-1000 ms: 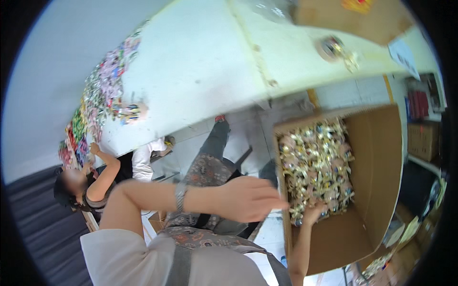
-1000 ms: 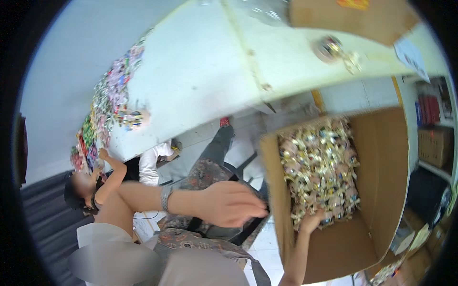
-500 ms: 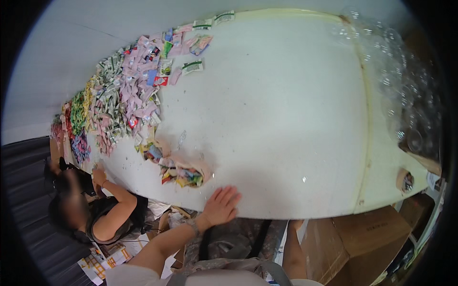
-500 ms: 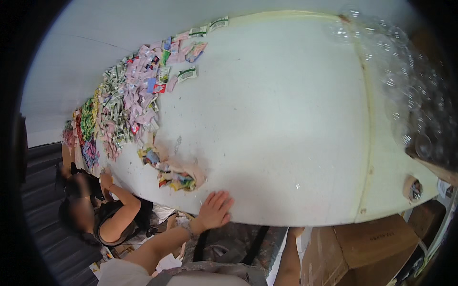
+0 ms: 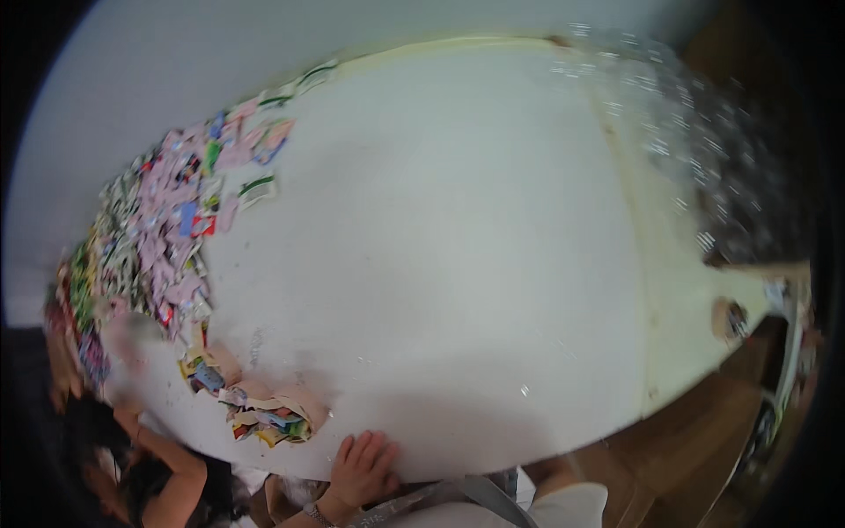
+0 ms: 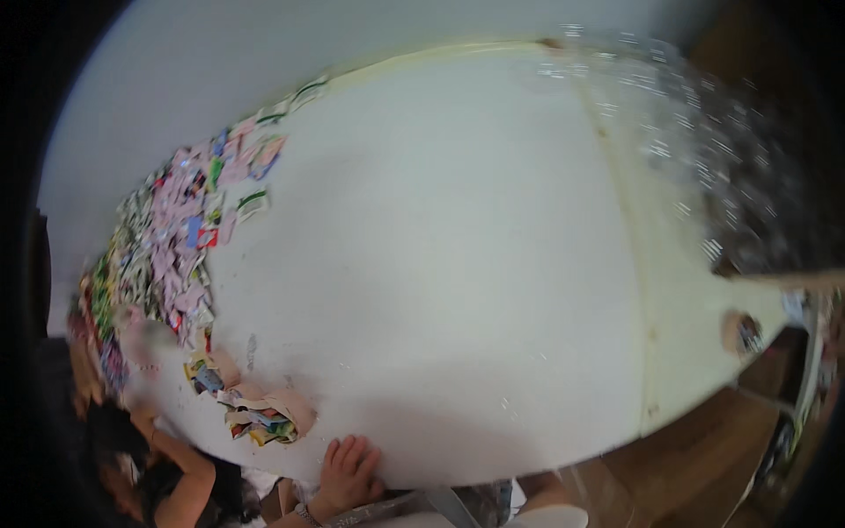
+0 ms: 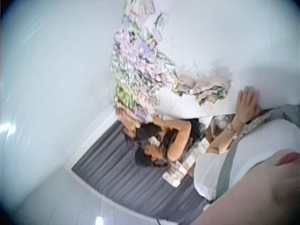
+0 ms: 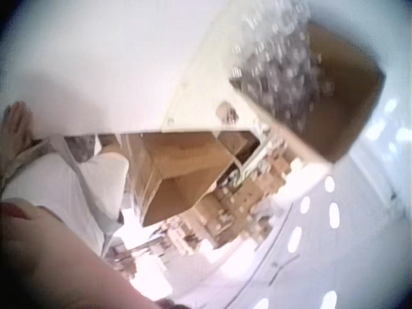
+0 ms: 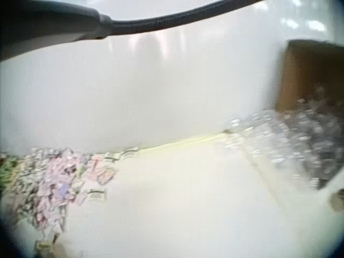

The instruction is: The person fills small round containers with assorted candies and small items, ties a ribbon around each container, and places the finished units into a large cardboard box. The person repeats this process for multiple containers.

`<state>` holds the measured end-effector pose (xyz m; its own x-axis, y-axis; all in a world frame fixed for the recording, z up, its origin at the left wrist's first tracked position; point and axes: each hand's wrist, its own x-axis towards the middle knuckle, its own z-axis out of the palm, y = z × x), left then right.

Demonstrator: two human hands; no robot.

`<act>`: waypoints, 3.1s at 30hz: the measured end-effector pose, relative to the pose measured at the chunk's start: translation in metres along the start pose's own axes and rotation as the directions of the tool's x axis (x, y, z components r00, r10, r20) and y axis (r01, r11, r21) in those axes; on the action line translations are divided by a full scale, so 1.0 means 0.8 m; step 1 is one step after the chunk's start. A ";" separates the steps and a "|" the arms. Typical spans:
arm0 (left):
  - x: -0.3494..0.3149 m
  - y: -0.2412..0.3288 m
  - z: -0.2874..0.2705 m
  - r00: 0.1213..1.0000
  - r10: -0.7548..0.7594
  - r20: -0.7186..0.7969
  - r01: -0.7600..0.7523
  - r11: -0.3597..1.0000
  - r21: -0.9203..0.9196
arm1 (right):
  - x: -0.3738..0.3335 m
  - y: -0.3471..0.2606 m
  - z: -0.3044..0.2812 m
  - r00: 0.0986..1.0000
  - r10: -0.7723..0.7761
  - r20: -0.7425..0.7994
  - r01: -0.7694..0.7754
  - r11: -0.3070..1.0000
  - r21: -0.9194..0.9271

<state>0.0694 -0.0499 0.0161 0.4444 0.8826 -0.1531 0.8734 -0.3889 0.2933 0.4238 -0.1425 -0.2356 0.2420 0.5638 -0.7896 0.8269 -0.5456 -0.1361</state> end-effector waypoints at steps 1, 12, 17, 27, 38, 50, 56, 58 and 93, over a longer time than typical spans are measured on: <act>0.000 0.004 0.001 1.000 -0.010 0.008 0.010 1.000 -0.008 | -0.002 0.006 -0.019 0.999 -0.034 0.020 0.035 0.998 -0.045; 0.002 0.020 0.011 0.939 0.009 -0.345 -0.010 1.000 -0.002 | -0.187 -0.126 -0.333 0.586 -0.583 0.562 0.555 0.794 0.246; 0.012 0.023 0.007 0.923 0.054 -0.382 -0.043 0.998 0.036 | -0.092 -0.151 -0.470 0.383 -0.187 -0.905 0.916 0.208 0.344; 0.023 0.040 -0.013 0.903 0.132 -0.409 -0.082 0.987 0.137 | 0.168 -0.074 -0.729 0.063 0.168 -0.984 0.158 0.972 0.176; 0.022 0.022 -0.001 0.973 0.009 -0.231 -0.006 1.000 0.013 | 0.176 -0.286 -0.729 0.537 -0.249 -0.806 0.648 0.734 0.205; 0.029 0.032 -0.004 0.967 -0.032 -0.254 0.053 0.995 0.079 | 0.218 -0.056 -0.935 0.035 0.356 -0.934 -0.156 0.925 0.346; 0.031 0.036 -0.008 0.975 -0.088 -0.204 0.095 0.995 0.022 | 0.212 -0.141 -0.868 0.329 -0.050 -0.943 0.156 0.988 0.002; 0.025 0.037 -0.003 0.966 -0.126 -0.225 0.132 0.991 0.012 | 0.213 -0.206 -0.827 0.317 -0.128 -0.940 0.289 0.957 -0.033; 0.006 0.022 0.026 0.600 -0.325 -0.731 0.144 0.943 -0.301 | 0.044 -0.859 -0.462 0.058 -0.940 -0.335 0.687 0.281 -0.670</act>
<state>0.0908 -0.0580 0.0011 -0.1626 0.8492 0.5024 0.8275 -0.1599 0.5382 0.0517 0.4814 0.0514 -0.5933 0.7537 0.2827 0.7391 0.6492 -0.1795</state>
